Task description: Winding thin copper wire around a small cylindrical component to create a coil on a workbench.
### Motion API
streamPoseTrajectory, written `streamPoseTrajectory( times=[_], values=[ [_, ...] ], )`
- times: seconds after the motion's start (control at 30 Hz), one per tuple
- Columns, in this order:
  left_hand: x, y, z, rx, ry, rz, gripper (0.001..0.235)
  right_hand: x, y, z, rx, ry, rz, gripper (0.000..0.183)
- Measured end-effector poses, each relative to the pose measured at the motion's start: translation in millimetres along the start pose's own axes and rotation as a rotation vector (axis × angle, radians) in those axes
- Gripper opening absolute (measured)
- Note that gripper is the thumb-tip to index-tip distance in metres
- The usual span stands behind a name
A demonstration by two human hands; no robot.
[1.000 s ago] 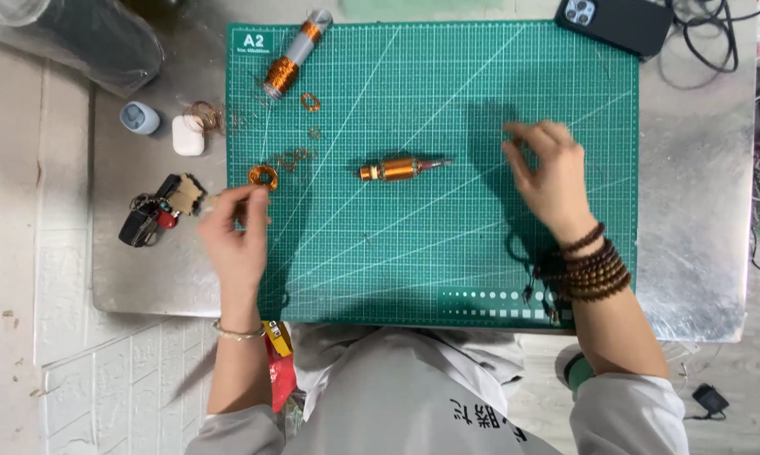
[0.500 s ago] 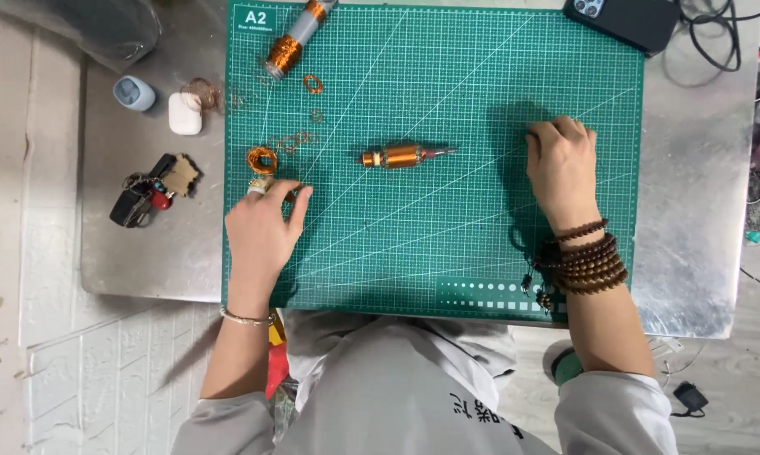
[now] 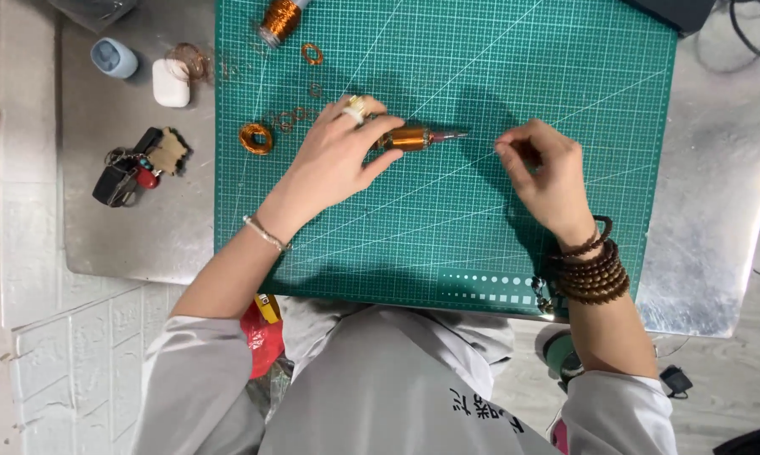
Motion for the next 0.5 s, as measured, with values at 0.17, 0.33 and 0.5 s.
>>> streamPoseTrajectory(
  times=[0.17,0.33,0.5],
  values=[
    [2.3,15.8,-19.6,0.160,0.049,0.117,0.027,8.7,-20.5,-6.8,-0.059,-0.011,-0.165,0.002],
    [19.5,39.6,-9.1,0.250,0.139,0.180,0.021,25.1,-37.3,-1.9,-0.095,-0.047,-0.256,0.004],
    [13.9,42.4,-3.9,0.160,-0.005,0.285,0.010,30.1,-44.2,-0.3,-0.067,-0.090,-0.354,0.005]
  ],
)
Point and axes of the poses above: each hand's wrist, its own z-axis away from the middle knuckle, its own x-axis out of the palm, y = z × x, the point moved 4 cm from there along -z, towards the middle knuckle, and after that the axes turned 3 degrees about -x, right-handed, at the moved point
